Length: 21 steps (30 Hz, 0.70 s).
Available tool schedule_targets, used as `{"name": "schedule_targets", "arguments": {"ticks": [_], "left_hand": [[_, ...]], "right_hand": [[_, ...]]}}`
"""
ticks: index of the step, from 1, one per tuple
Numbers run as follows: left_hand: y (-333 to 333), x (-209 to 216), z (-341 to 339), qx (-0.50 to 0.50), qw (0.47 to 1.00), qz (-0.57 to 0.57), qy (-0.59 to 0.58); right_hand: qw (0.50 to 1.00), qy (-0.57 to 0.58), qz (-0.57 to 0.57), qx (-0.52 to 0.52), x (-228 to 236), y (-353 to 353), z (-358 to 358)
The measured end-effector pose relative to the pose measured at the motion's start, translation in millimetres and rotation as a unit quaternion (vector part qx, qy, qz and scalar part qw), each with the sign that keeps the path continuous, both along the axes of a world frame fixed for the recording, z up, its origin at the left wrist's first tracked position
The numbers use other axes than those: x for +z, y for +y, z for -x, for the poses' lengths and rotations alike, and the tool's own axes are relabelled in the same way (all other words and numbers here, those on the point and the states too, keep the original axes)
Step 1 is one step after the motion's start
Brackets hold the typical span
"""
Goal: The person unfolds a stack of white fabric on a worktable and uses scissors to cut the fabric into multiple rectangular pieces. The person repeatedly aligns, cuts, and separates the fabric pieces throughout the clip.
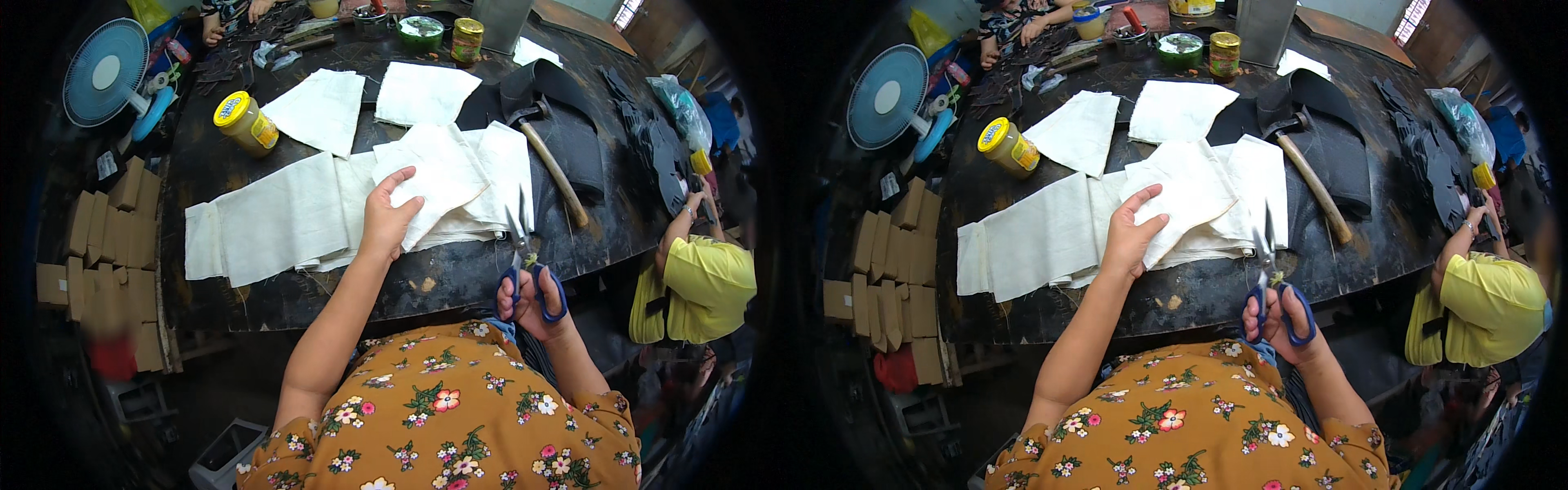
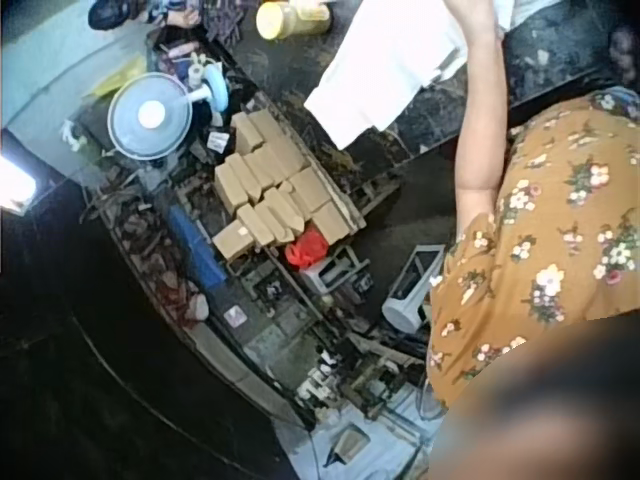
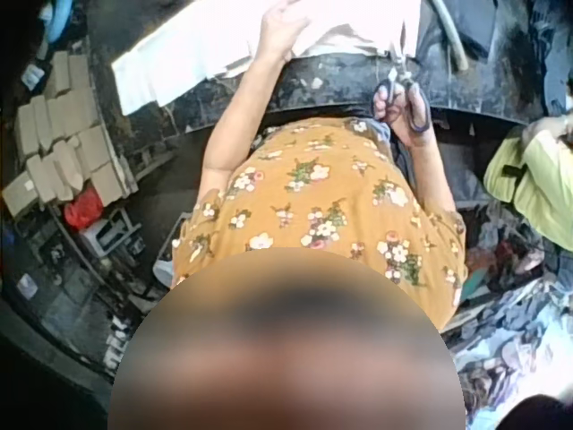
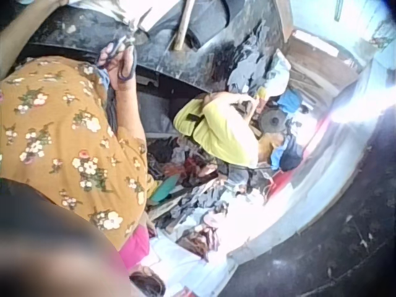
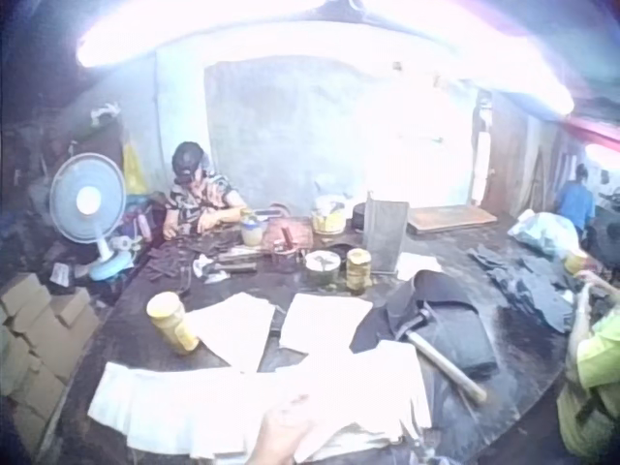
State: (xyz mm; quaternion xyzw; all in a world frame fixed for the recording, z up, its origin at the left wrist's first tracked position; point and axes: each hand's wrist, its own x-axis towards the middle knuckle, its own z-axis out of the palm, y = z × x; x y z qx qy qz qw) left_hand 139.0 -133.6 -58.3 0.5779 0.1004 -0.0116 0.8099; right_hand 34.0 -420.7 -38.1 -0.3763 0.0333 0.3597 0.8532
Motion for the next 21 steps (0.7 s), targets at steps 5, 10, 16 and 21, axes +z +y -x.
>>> {"name": "schedule_targets", "arguments": {"ticks": [5,10,16,21], "left_hand": [[0,-2,-4,-0.003,0.999,0.025,0.038],[2,0,-2,-0.008,0.998,0.056,0.041],[3,-3,-4,-0.013,0.997,0.069,0.037],[3,0,-2,-0.014,0.997,0.065,0.039]], "right_hand": [[0.999,0.030,-0.021,0.033,-6,1,-1],[0.996,0.057,-0.024,0.059,-8,6,-7],[0.996,0.057,-0.035,0.067,-8,8,-8],[0.995,0.063,-0.043,0.064,-10,10,-9]]}}
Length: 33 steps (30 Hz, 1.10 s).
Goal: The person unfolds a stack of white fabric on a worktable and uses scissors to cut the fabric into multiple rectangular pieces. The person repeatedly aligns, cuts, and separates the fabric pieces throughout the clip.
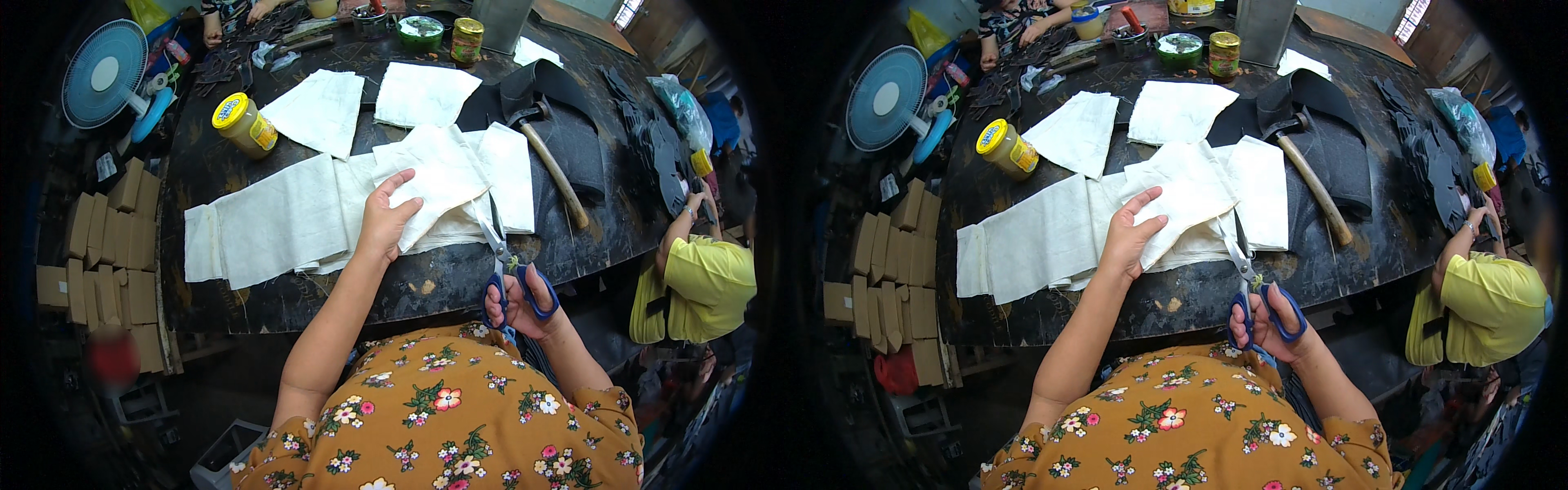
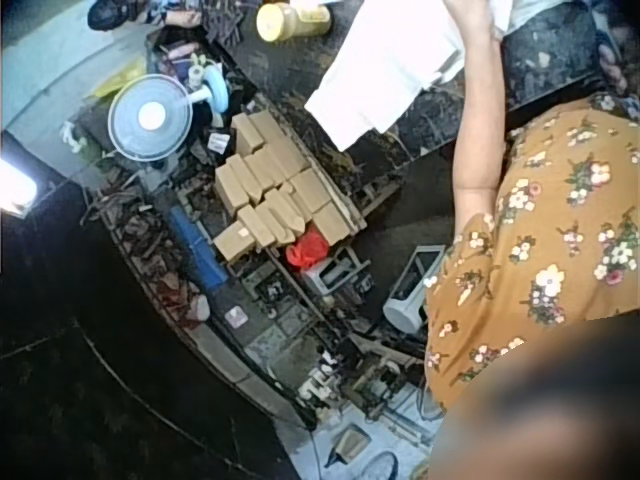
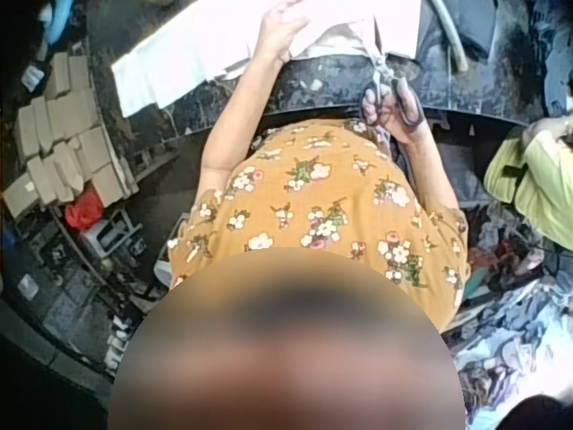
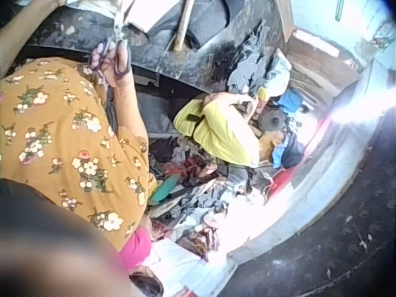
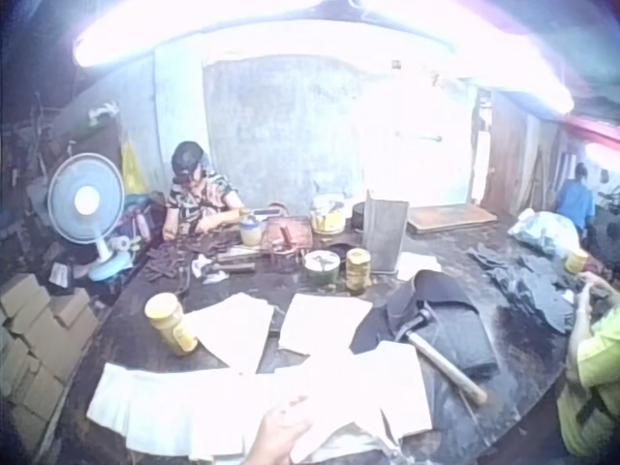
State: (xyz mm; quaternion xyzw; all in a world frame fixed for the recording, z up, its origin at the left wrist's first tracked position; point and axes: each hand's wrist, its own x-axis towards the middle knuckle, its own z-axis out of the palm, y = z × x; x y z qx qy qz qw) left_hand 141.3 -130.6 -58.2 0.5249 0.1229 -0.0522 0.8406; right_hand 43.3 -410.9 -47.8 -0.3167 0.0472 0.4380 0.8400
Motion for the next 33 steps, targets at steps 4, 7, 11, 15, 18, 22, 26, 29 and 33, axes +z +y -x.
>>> {"name": "schedule_targets", "arguments": {"ticks": [4,7,11,15,18,22,26,29,33], "left_hand": [[0,1,1,0.003,1.000,-0.001,0.004],[-1,2,0,0.003,1.000,-0.005,0.007],[-1,4,0,0.002,1.000,-0.006,0.007],[-1,5,1,0.001,1.000,0.002,0.004],[-1,5,1,0.001,1.000,0.004,0.010],[0,6,5,-0.007,1.000,-0.027,-0.003],[4,6,21,-0.020,0.998,-0.049,-0.020],[11,6,32,-0.033,0.995,-0.089,-0.034],[18,4,38,-0.037,0.990,-0.125,-0.047]], "right_hand": [[1.000,-0.004,-0.017,0.007,1,-1,0],[1.000,-0.002,-0.014,0.010,2,-1,1],[1.000,0.005,-0.008,0.011,0,2,2],[1.000,0.013,-0.014,0.013,-3,3,2],[1.000,0.010,-0.021,0.015,-4,7,1],[0.997,0.015,-0.072,-0.006,-1,21,-4],[0.994,0.011,-0.094,-0.058,6,31,-19],[0.992,0.000,-0.097,-0.086,11,32,-27],[0.991,-0.019,-0.075,-0.108,12,26,-30]]}}
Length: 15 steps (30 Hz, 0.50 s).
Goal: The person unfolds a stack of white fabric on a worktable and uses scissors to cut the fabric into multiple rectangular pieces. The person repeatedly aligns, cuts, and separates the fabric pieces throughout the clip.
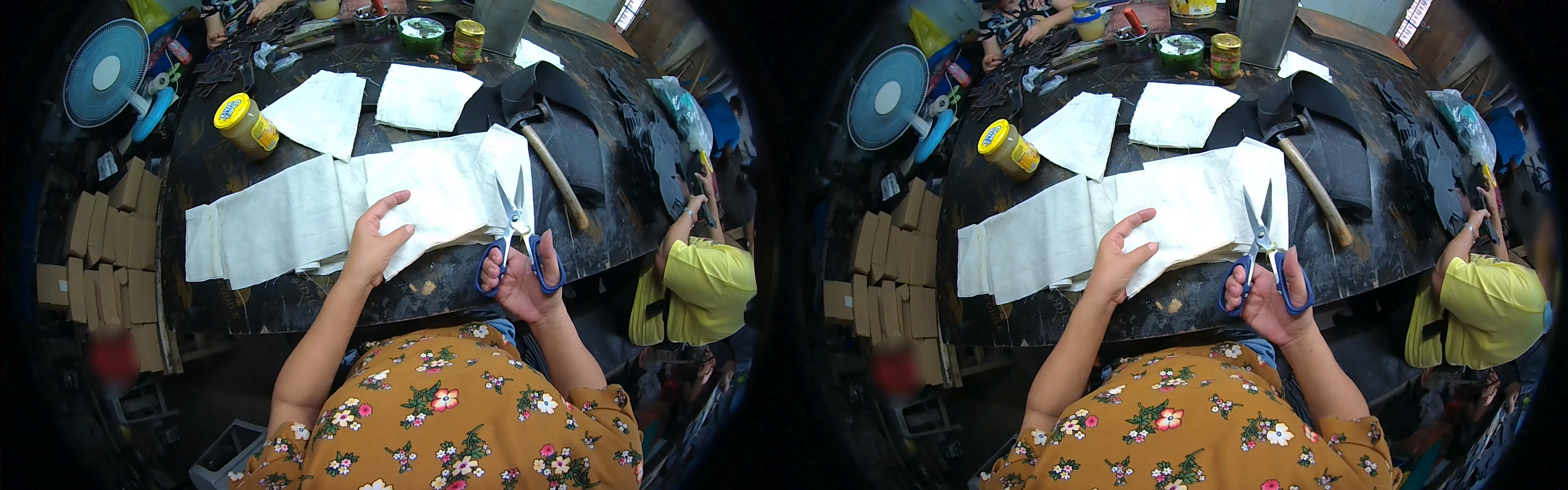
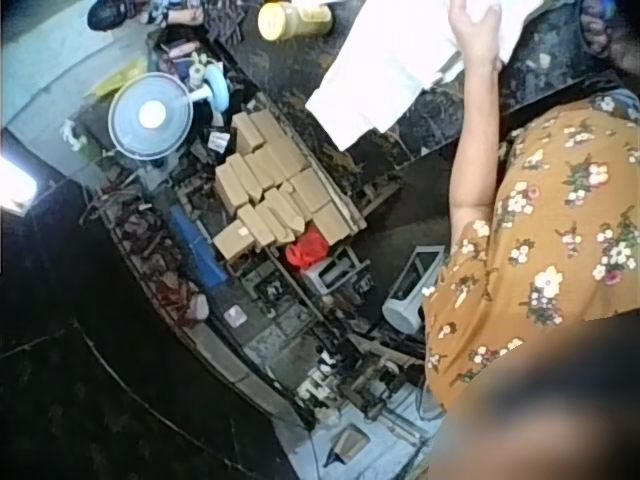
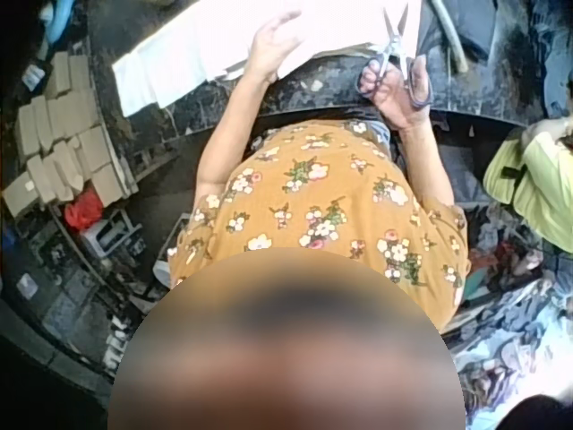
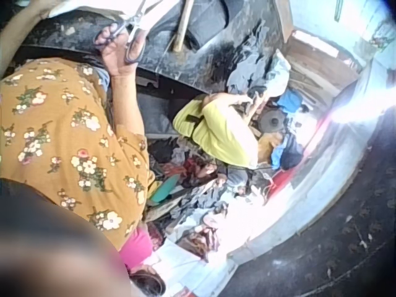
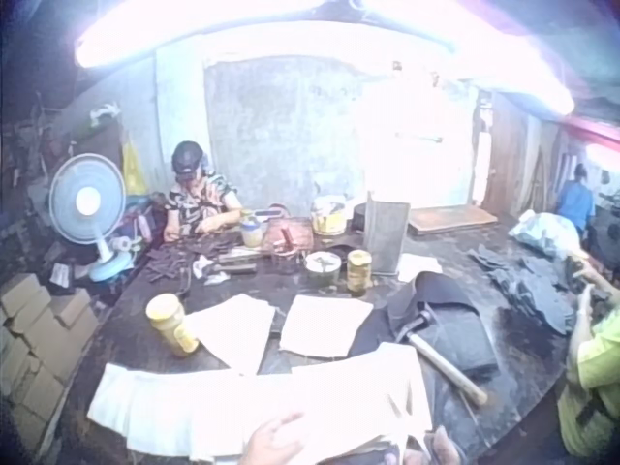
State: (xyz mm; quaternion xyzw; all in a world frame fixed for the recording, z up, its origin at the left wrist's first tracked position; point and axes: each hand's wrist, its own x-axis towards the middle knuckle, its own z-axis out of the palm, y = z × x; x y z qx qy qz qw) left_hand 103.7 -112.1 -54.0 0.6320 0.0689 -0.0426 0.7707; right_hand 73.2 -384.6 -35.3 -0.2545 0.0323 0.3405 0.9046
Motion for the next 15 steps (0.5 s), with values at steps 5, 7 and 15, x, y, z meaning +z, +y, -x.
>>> {"name": "schedule_targets", "arguments": {"ticks": [5,7,15], "left_hand": [[0,-2,-5,0.031,0.993,0.111,0.033],[-2,-2,-8,0.045,0.988,0.143,0.045],[-4,-2,-8,0.042,0.983,0.174,0.052]], "right_hand": [[0.997,-0.032,0.002,0.075,-1,-18,17],[0.988,-0.057,0.029,0.141,0,-28,29],[0.982,-0.015,0.011,0.186,-10,-19,40]]}}
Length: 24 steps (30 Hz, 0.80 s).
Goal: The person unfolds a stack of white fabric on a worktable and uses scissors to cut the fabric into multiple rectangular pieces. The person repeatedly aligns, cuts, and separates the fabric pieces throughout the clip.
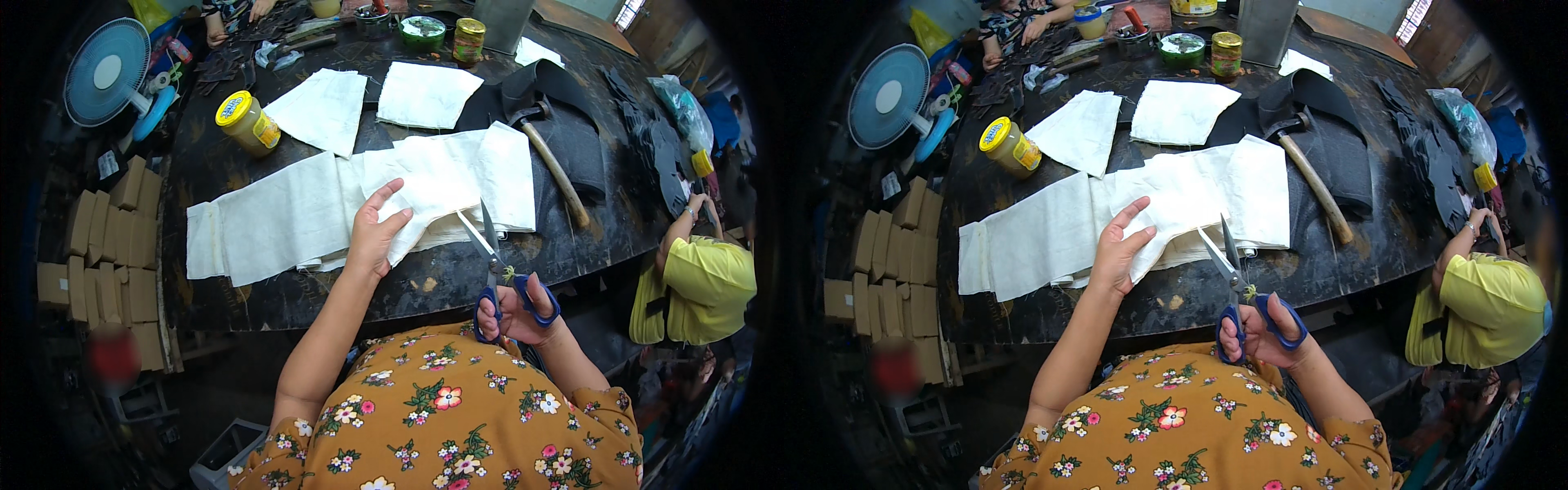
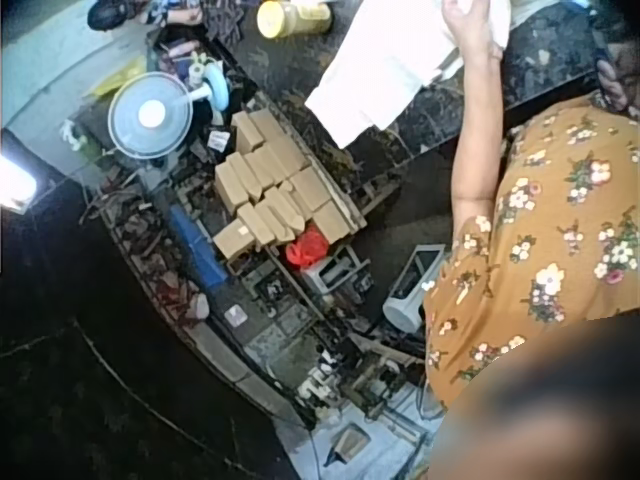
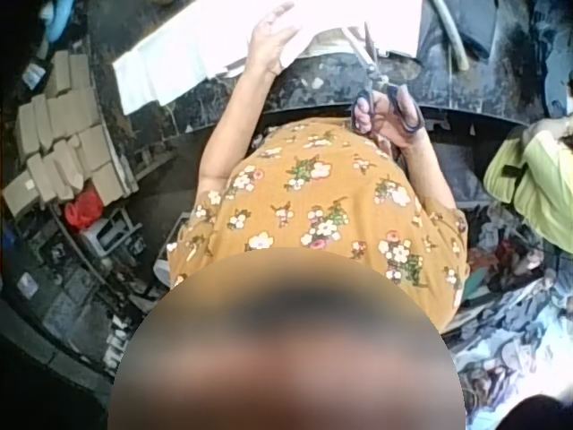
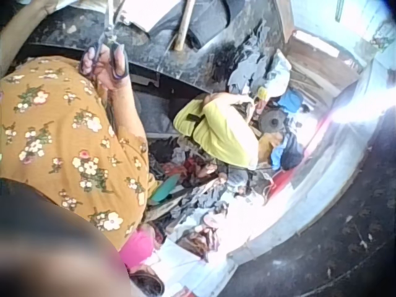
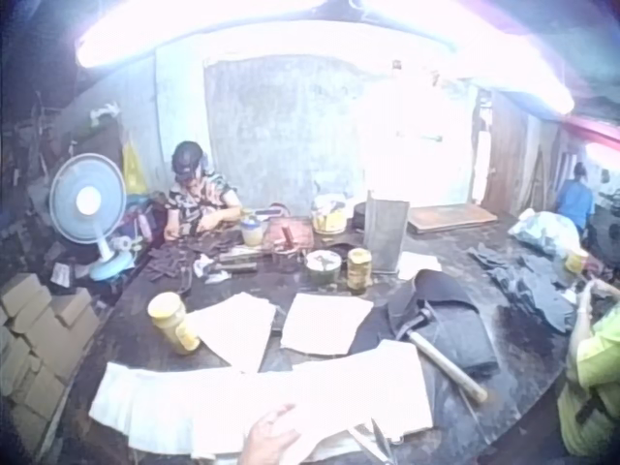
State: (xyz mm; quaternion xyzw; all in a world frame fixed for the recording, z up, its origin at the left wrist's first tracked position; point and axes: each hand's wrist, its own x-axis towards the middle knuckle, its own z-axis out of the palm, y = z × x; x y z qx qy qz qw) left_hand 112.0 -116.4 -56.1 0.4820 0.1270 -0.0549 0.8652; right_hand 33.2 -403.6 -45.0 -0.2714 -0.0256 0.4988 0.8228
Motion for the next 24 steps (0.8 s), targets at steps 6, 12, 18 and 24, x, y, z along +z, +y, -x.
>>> {"name": "schedule_targets", "arguments": {"ticks": [6,12,18,24], "left_hand": [[1,-2,-1,0.002,1.000,-0.002,-0.003],[1,-2,-1,-0.003,1.000,-0.006,-0.009],[1,2,0,-0.008,1.000,-0.023,0.003],[2,7,11,-0.040,0.993,-0.103,-0.029]], "right_hand": [[1.000,0.008,0.020,-0.008,-1,-1,2],[0.999,0.020,0.022,-0.027,-5,-6,3],[0.998,0.043,0.000,-0.041,-8,1,0],[0.992,0.034,-0.081,-0.089,-5,25,-15]]}}
